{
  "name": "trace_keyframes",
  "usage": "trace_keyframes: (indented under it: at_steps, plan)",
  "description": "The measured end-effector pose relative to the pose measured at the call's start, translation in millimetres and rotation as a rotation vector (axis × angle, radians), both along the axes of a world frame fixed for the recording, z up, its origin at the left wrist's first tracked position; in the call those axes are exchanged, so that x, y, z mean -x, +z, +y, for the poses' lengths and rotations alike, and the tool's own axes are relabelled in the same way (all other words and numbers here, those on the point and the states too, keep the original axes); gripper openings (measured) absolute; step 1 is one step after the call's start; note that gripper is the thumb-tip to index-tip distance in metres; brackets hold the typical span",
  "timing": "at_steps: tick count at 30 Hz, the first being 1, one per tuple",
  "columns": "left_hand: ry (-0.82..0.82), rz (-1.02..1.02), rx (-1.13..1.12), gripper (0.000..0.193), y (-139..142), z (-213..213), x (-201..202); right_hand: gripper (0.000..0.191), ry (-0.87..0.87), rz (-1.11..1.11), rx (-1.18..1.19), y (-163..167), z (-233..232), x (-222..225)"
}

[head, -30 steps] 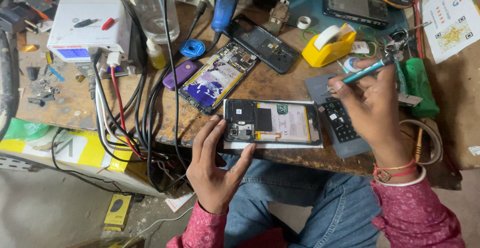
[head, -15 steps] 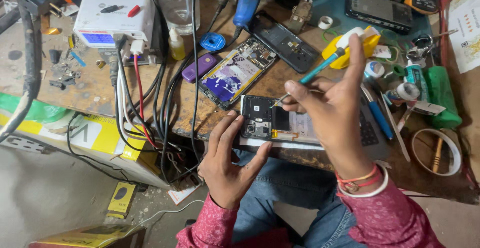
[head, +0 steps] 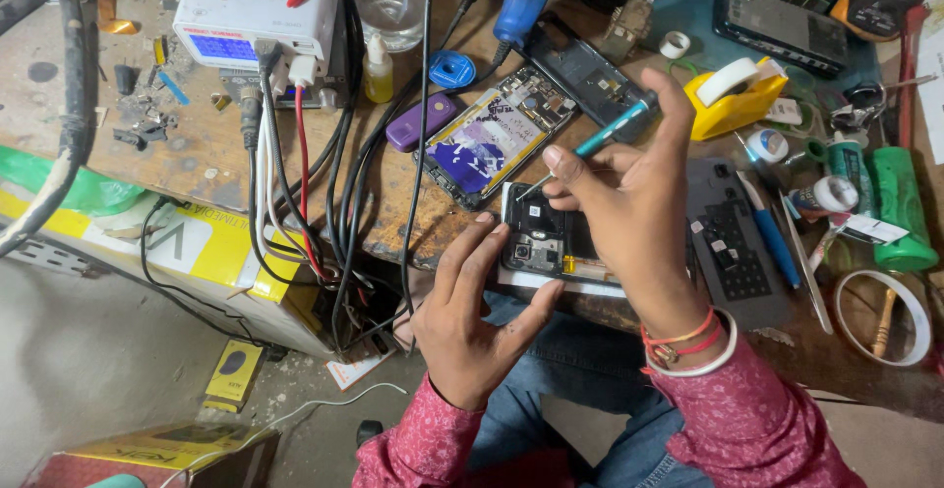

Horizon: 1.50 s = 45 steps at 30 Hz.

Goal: The person disassembles a smartphone, removes the back cover, and uses a screwdriver to unscrew internal components. They then place the phone on a white box and continue to manipulate internal parts with the screwdriver.

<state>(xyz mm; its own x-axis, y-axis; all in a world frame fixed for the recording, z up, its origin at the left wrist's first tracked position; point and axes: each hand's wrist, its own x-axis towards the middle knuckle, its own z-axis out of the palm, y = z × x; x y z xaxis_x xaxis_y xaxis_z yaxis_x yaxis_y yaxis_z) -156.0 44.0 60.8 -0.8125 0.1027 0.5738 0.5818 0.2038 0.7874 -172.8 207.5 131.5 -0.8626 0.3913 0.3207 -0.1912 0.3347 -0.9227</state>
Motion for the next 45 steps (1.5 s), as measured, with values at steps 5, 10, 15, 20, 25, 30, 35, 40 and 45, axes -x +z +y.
trace_keyframes:
  at_steps: [5,10,15,20,25,30,35,40,45]
  plan:
    - [-0.007,-0.034,0.011,0.063,0,0,0,0.080,-0.006,0.001,-0.055,0,-1,0]
    - [-0.003,-0.029,0.014,0.063,0,0,0,0.081,-0.015,-0.007,-0.084,-1,0,0]
    - [0.002,-0.011,0.016,0.063,0,0,0,0.082,-0.017,0.018,-0.119,-3,-1,-1]
    - [-0.002,-0.010,0.006,0.064,-1,0,0,0.082,0.035,0.094,-0.250,-1,-6,-7]
    - [0.000,0.003,0.002,0.065,-2,1,-1,0.075,0.142,0.296,-0.703,6,-15,-13]
    - [-0.011,-0.011,0.005,0.065,-1,0,0,0.069,0.226,0.297,-0.849,19,-19,-12]
    - [0.004,-0.003,-0.001,0.063,1,0,-1,0.053,0.182,0.148,-0.804,37,-15,-17]
    - [-0.004,-0.015,0.010,0.062,2,1,1,0.068,0.101,0.145,-0.855,44,-18,-12]
    - [0.016,0.000,0.002,0.061,1,1,-1,0.068,0.131,0.104,-0.826,43,-14,-13]
